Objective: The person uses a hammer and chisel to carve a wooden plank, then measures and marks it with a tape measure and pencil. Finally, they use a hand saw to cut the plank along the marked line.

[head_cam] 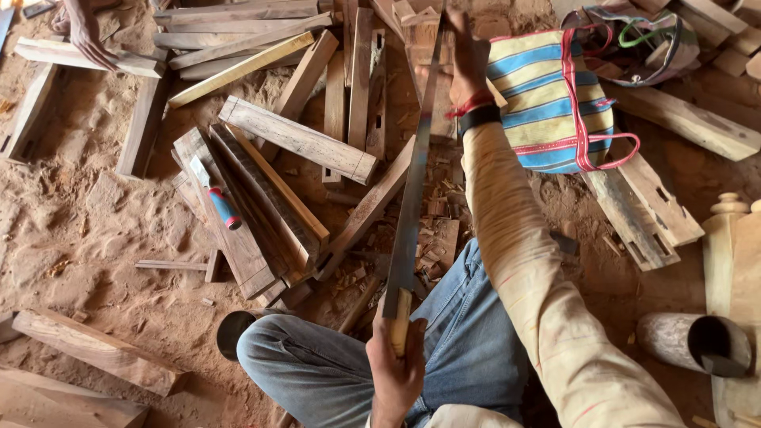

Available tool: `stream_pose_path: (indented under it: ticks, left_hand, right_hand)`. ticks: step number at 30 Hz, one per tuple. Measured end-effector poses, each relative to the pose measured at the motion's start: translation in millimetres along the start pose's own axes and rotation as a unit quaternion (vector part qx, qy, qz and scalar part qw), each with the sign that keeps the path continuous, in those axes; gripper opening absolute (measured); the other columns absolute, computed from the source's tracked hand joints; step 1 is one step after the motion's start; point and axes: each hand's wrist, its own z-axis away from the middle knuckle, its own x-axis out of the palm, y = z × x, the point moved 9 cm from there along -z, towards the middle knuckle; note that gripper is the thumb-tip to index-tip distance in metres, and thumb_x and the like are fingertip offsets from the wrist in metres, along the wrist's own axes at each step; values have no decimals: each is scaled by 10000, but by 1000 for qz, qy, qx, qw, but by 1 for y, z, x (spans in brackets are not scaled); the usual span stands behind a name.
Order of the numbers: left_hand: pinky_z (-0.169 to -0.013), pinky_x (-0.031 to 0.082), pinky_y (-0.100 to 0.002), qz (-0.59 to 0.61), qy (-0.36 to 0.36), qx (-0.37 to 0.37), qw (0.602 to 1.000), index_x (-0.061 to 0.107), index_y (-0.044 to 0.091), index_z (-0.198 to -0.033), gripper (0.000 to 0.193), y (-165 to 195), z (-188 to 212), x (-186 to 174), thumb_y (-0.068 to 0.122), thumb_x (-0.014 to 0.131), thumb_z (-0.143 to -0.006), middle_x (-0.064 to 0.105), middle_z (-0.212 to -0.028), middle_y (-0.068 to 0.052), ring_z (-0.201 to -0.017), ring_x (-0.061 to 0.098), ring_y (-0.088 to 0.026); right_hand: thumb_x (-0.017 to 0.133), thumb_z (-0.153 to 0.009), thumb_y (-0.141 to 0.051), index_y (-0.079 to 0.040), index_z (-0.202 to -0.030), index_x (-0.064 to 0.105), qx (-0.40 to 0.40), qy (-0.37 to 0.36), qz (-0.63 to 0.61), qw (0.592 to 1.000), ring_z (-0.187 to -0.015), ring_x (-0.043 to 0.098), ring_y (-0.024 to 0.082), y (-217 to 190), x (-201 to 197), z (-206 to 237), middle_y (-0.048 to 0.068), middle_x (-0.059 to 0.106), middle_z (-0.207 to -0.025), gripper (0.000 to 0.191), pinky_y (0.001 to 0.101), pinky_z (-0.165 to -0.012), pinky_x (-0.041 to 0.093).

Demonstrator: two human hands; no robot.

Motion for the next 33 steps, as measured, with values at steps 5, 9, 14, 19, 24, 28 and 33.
stream_pose_path:
  ticks: [5, 9, 14, 19, 24, 28, 33]
  left_hand:
    - [-1002, 616, -465, -163, 44, 298, 940, 339, 102, -1636, 682, 54, -132, 37, -78, 593, -1030, 571, -1429, -277, -1150, 723, -424]
    - [-737, 620, -370, -21, 33, 243, 969, 324, 52, -1599, 660, 54, -253, 78, 29, 651, -1026, 677, -1247, -254, -961, 745, -344]
    - [-1039, 576, -475, -49, 4, 196, 979, 347, -6, -1564, 619, 38, -108, 42, -23, 595, -997, 480, -1527, -303, -1269, 659, -381]
    - [-1049, 583, -424, -19, -7, 46, 999, 392, 8, -1544, 637, 25, -9, 1, -100, 629, -963, 638, -1413, -237, -1292, 681, -320]
    - [-1004, 614, -429, -65, -5, 229, 971, 329, 115, -1652, 686, 57, -161, 52, -35, 585, -1033, 559, -1483, -267, -1261, 699, -388]
    - [-559, 584, -317, -15, -7, 139, 990, 302, 92, -1601, 635, 22, -274, 100, 42, 582, -1033, 753, -1086, -225, -641, 739, -209]
    - [-1014, 567, -455, -103, 19, 199, 974, 318, 23, -1623, 686, 40, -111, 38, -42, 582, -993, 535, -1513, -279, -1265, 650, -402]
  right_hand:
    - [667, -858, -586, -88, -1243, 659, 3, 20, 17, 1000, -1060, 745, 321, 5, 4, 12, 156, 626, -1301, 630, 447, -765, 675]
    - [698, -870, -525, -92, -1217, 736, -27, 37, -2, 999, -1035, 716, 213, 5, -3, 12, 99, 656, -1303, 556, 475, -793, 666]
    - [631, -931, -571, -79, -1259, 731, -45, 16, -18, 999, -981, 770, 295, -5, 0, -2, 212, 714, -1288, 599, 456, -754, 644]
    - [669, -888, -560, -42, -1251, 656, 0, 21, 4, 1000, -959, 818, 344, -1, 2, -3, 175, 587, -1392, 633, 465, -704, 667]
    - [711, -878, -581, -98, -1191, 721, 13, 24, 29, 999, -937, 783, 198, 6, -2, 3, 133, 684, -1271, 575, 387, -681, 670]
    - [735, -951, -589, -44, -1199, 735, -24, 52, 24, 998, -787, 653, 168, 2, -1, 6, 71, 667, -991, 599, 356, -608, 551]
    - [702, -950, -579, -35, -1239, 778, -34, 26, -7, 999, -735, 621, 156, -8, 4, -3, 34, 547, -895, 620, 347, -574, 615]
